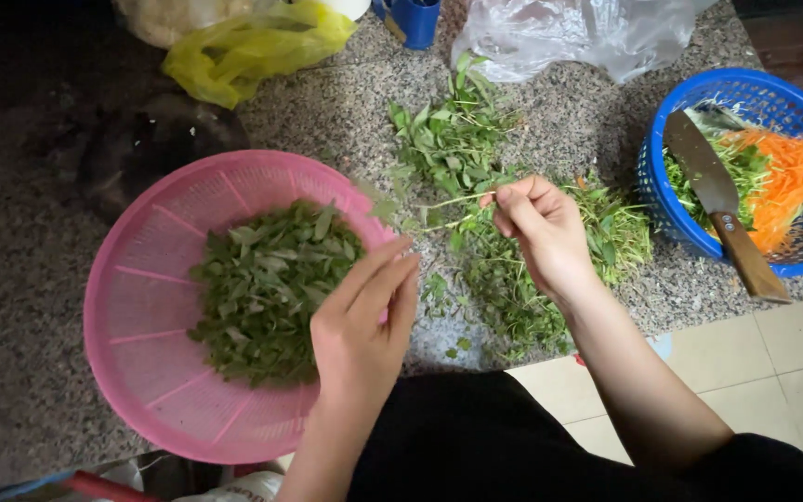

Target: Picking herb leaves off stems and placing them into a basket.

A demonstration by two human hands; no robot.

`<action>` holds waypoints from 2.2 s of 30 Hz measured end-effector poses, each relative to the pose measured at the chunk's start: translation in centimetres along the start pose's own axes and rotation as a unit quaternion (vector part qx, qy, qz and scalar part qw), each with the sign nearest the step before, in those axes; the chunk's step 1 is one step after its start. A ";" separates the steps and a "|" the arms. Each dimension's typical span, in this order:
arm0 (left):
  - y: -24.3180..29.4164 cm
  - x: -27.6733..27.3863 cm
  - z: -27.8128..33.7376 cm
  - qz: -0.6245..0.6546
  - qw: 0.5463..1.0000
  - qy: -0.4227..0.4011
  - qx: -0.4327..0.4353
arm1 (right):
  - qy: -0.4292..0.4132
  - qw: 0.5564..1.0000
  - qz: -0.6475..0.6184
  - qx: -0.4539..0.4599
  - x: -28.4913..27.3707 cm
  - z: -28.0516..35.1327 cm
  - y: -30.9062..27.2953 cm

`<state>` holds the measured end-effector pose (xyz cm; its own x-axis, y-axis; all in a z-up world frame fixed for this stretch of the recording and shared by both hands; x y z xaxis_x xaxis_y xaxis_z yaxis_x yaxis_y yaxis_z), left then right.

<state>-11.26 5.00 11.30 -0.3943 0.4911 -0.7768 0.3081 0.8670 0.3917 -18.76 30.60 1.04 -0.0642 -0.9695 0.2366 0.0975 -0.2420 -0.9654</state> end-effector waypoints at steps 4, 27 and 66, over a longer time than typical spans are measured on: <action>0.0 -1.1 -2.1 0.000 0.999 0.023 0.027 | -0.023 0.999 -0.028 -0.020 1.7 1.4 -2.1; -6.1 -4.9 -1.4 -0.004 0.982 0.135 -0.131 | 0.053 0.991 -0.106 -0.055 1.2 2.6 -4.7; -6.4 2.6 0.5 0.048 0.980 -0.012 -0.192 | 0.105 0.984 -0.137 0.035 2.0 2.3 -4.2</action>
<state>-13.80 0.64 6.55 -0.3570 0.5738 -0.7371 -0.0079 0.7872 0.6166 -17.03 29.62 5.81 -0.3006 -0.8393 0.4529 0.1147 -0.5033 -0.8565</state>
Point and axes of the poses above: each hand's wrist, its own z-axis away from the middle knuckle, its own x-axis out of the palm, y = z × x, the point moved 6 cm from there along -z, towards the middle knuckle, and after that the axes turned 12 degrees about -z, right-handed, at the moved point
